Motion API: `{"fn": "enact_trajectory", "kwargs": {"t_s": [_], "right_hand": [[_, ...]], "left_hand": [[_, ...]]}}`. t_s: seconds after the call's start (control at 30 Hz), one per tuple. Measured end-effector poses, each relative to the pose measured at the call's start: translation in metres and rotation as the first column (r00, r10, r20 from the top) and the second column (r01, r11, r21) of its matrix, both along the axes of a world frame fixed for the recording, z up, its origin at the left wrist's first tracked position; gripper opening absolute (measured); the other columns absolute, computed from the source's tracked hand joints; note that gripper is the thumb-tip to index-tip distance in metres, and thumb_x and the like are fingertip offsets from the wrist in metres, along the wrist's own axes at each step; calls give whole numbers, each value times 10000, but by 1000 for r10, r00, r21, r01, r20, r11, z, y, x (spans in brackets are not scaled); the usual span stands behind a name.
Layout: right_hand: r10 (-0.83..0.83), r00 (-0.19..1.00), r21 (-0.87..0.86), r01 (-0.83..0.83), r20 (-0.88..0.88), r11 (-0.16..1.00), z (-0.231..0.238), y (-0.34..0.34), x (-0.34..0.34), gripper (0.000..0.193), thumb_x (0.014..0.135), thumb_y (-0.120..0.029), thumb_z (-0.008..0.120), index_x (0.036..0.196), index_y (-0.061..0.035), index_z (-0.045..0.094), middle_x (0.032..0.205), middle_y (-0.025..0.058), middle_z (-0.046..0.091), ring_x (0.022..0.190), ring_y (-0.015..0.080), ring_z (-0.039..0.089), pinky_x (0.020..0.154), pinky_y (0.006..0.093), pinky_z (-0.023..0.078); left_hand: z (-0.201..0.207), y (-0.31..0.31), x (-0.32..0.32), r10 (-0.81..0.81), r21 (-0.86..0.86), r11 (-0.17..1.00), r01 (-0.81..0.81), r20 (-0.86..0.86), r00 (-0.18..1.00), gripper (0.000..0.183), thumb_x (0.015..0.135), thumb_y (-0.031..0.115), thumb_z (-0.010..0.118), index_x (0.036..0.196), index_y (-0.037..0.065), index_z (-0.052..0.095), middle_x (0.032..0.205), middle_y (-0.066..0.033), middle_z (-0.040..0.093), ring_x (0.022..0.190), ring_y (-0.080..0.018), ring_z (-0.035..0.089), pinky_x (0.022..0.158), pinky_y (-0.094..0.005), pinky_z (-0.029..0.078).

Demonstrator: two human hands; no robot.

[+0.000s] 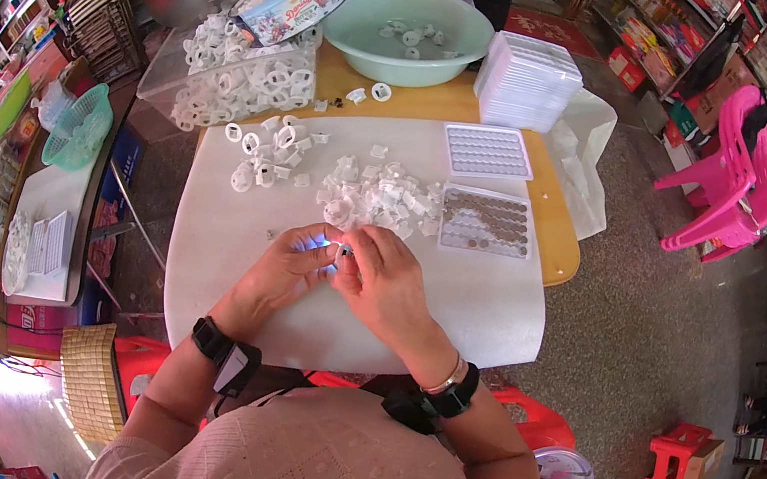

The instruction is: Assembling small white plastic components by inserting electronic parts into them.

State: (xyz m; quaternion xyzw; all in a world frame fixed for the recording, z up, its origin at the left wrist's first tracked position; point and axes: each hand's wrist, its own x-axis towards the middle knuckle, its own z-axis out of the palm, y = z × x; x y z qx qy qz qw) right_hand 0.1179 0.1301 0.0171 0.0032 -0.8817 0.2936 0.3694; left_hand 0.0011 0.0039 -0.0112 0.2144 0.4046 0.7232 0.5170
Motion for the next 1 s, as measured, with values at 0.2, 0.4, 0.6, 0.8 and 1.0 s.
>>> {"fn": "enact_trajectory", "kwargs": {"t_s": [0.2,0.4,0.6,0.8,1.0], "right_hand": [[30,999,-47,-28,25,998,-8,2,5,303,719,-18,638,1007,-2,544,950,153,573,829,330,590,702,387,511],[40,999,-224,-40,-5,974,9,-4,12,326,752,-64,664,1048,-28,533,997,138,563,892,329,575,756,393,483],[60,996,-93,-54,68,994,9,-3,13,281,719,-57,714,947,-27,552,954,115,562,805,253,586,696,336,506],[50,993,-152,-33,107,988,6,-2,10,292,701,-53,729,922,-31,539,900,98,568,766,229,588,651,313,512],[54,996,-159,-42,70,986,0,-2,8,284,686,-45,684,908,-59,507,831,85,551,722,279,560,652,381,461]], "left_hand": [[-4,-4,-4,-19,-131,991,-2,-159,987,196,918,91,544,1083,-12,570,1004,-78,615,897,-159,590,726,-297,489],[3,-5,3,-19,13,1000,19,6,1000,231,926,112,532,1107,-29,557,1029,-102,609,905,-183,591,760,-307,498],[5,-4,3,-24,27,999,22,57,998,233,931,109,526,1117,-31,544,1035,-99,596,901,-185,588,780,-313,494],[5,-2,2,-14,1,1000,14,61,998,209,928,86,524,1104,-25,545,1037,-109,596,917,-190,589,792,-309,492],[6,0,3,-40,7,999,40,21,999,187,931,86,523,1089,-9,553,1010,-100,608,919,-184,592,788,-305,494]]}}
